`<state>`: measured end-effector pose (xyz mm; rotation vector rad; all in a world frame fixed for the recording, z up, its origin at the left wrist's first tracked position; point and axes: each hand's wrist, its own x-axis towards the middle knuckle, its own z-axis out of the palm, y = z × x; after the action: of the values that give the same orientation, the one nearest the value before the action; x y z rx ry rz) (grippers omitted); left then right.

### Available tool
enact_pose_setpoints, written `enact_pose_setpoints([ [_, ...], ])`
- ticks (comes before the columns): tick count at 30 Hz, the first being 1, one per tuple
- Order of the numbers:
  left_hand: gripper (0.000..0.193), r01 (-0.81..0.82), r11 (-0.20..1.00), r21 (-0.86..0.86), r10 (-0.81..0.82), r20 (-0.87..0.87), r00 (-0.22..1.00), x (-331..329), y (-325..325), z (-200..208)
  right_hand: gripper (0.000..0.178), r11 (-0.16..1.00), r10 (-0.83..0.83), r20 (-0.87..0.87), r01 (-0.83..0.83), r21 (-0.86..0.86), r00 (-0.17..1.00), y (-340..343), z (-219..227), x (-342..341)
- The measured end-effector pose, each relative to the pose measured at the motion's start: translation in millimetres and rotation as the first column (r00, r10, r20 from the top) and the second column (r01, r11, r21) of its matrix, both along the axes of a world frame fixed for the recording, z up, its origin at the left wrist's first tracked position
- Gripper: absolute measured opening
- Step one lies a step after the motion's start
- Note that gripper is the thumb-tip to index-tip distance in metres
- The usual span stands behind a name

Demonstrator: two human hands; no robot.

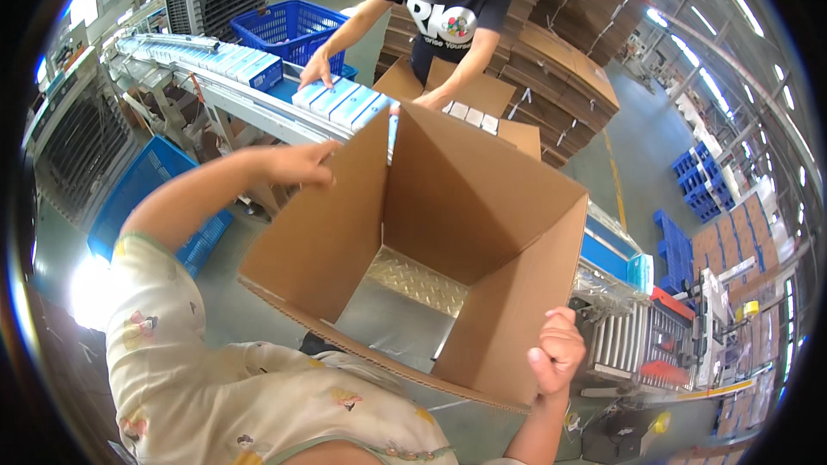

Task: The person picks up blue packages from a conveyor belt and places them into a cardboard box, then moves the full box to a pallet and prepares another box.

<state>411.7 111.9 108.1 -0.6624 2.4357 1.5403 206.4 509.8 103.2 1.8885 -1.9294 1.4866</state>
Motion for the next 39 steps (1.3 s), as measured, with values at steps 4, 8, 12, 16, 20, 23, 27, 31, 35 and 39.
enact_pose_setpoints([
  [4,0.069,-0.012,0.915,0.404,0.246,-0.533,0.809,32.4,53.3,-42.3,0.034,0.966,0.208,-0.089,-0.19,0.178,0.974,-14.8,-2.9,-2.6],
  [8,0.061,-0.302,0.942,0.146,0.308,-0.736,0.603,-9.7,99.2,-55.0,0.037,0.677,0.613,0.042,-0.552,0.486,0.789,-51.7,-33.8,26.6],
  [12,0.049,-0.024,0.778,-0.627,-0.485,-0.625,0.611,-58.6,144.3,-59.1,0.029,0.464,0.633,0.164,-0.54,0.702,0.757,-60.6,-99.9,33.2],
  [16,0.053,0.226,0.507,-0.832,-0.736,-0.282,0.615,-113.9,193.6,-123.4,0.026,0.329,0.264,0.778,-0.811,0.483,0.57,-33.9,-102.5,14.0],
  [20,0.058,0.319,0.444,-0.837,-0.7,-0.102,0.707,-118.3,189.6,-173.8,0.041,0.192,0.247,0.446,-0.495,0.847,0.86,16.2,40.5,16.0],
  [23,0.06,0.459,0.319,-0.829,-0.754,0.071,0.653,-108.2,187.8,-197.9,0.038,0.573,0.411,-0.116,-0.157,0.804,0.904,33.0,37.3,82.4],
  [27,0.058,0.718,0.658,-0.227,-0.753,-0.185,0.631,-114.8,132.4,-160.7,0.037,0.877,0.218,-0.606,0.12,0.466,0.765,-6.3,-0.7,41.8],
  [31,0.056,0.202,0.879,0.432,-0.035,-0.364,0.931,-62.0,65.9,-104.2,0.04,0.735,0.008,-0.559,0.374,0.565,0.829,-33.9,-79.8,-15.7],
  [35,0.068,-0.275,0.953,-0.126,0.237,-0.251,0.939,-14.8,74.6,-180.9,0.041,0.629,0.026,-0.464,0.346,0.696,0.886,-64.4,-137.6,-39.9],
  [39,0.063,-0.355,0.921,-0.159,0.302,-0.283,0.91,-3.1,113.0,-175.9,0.03,0.813,0.099,-0.788,0.407,0.416,0.608,-109.9,-87.5,-56.5],
])
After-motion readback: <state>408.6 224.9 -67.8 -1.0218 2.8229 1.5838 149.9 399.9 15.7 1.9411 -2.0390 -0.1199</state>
